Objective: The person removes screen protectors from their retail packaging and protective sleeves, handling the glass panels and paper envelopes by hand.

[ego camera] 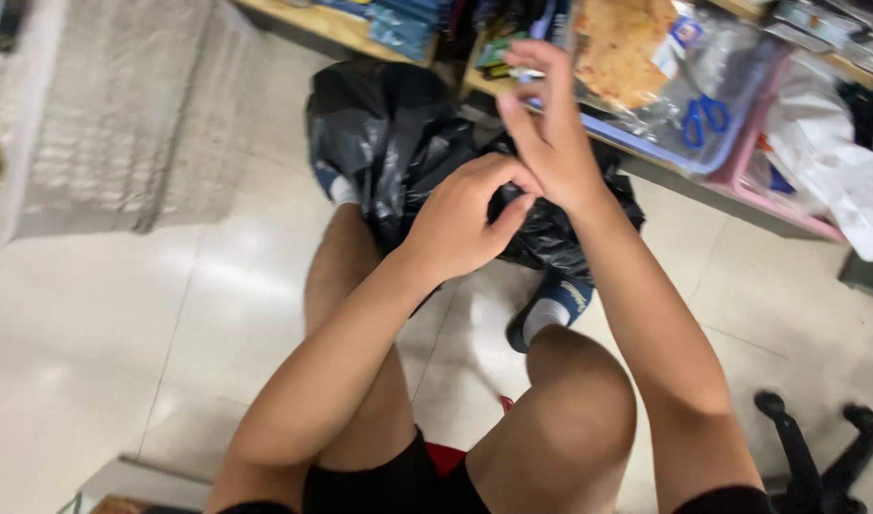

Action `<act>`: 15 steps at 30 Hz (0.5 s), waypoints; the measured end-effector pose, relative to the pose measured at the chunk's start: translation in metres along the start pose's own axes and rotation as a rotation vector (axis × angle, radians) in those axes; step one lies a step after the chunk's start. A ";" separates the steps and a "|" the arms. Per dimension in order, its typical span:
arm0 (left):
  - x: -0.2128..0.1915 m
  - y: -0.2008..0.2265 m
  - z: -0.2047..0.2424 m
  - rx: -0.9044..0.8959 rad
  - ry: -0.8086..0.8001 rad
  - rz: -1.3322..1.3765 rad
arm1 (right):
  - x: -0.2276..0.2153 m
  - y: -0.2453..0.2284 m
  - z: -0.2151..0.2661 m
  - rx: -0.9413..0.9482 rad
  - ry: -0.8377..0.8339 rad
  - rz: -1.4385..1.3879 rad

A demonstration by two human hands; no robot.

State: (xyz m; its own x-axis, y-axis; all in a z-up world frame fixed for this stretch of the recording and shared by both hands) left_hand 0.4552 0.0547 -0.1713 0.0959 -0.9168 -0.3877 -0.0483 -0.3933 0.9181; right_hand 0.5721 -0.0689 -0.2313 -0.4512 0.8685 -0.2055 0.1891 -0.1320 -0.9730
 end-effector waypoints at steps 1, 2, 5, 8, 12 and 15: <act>-0.011 -0.007 0.008 0.008 -0.003 0.031 | 0.007 -0.014 0.012 0.061 -0.001 0.027; -0.030 -0.005 0.016 -0.014 0.037 -0.001 | 0.018 -0.025 0.026 0.044 -0.044 -0.004; -0.087 -0.026 0.047 -0.220 0.170 0.177 | 0.038 -0.063 0.052 -0.003 0.053 0.009; -0.151 -0.077 0.091 -0.077 0.321 0.009 | 0.065 -0.110 0.079 -0.043 -0.015 0.116; -0.270 -0.102 0.136 -0.131 0.583 -0.255 | 0.118 -0.162 0.108 -0.119 -0.160 0.249; -0.345 -0.122 0.156 0.043 0.810 -0.605 | 0.159 -0.187 0.137 -0.154 -0.236 0.229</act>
State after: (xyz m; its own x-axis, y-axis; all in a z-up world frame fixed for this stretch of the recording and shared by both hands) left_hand 0.2732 0.4083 -0.1622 0.7615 -0.2459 -0.5997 0.1978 -0.7929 0.5763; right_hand 0.3452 0.0284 -0.0967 -0.5673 0.6885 -0.4518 0.4293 -0.2210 -0.8757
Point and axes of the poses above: each hand's wrist, its own z-axis away from the middle knuckle, its own x-axis out of the palm, y = z × x, the point moved 2 cm from there along -z, towards the middle knuckle, and after that the axes turned 8 degrees about y, right-handed, at the moved point
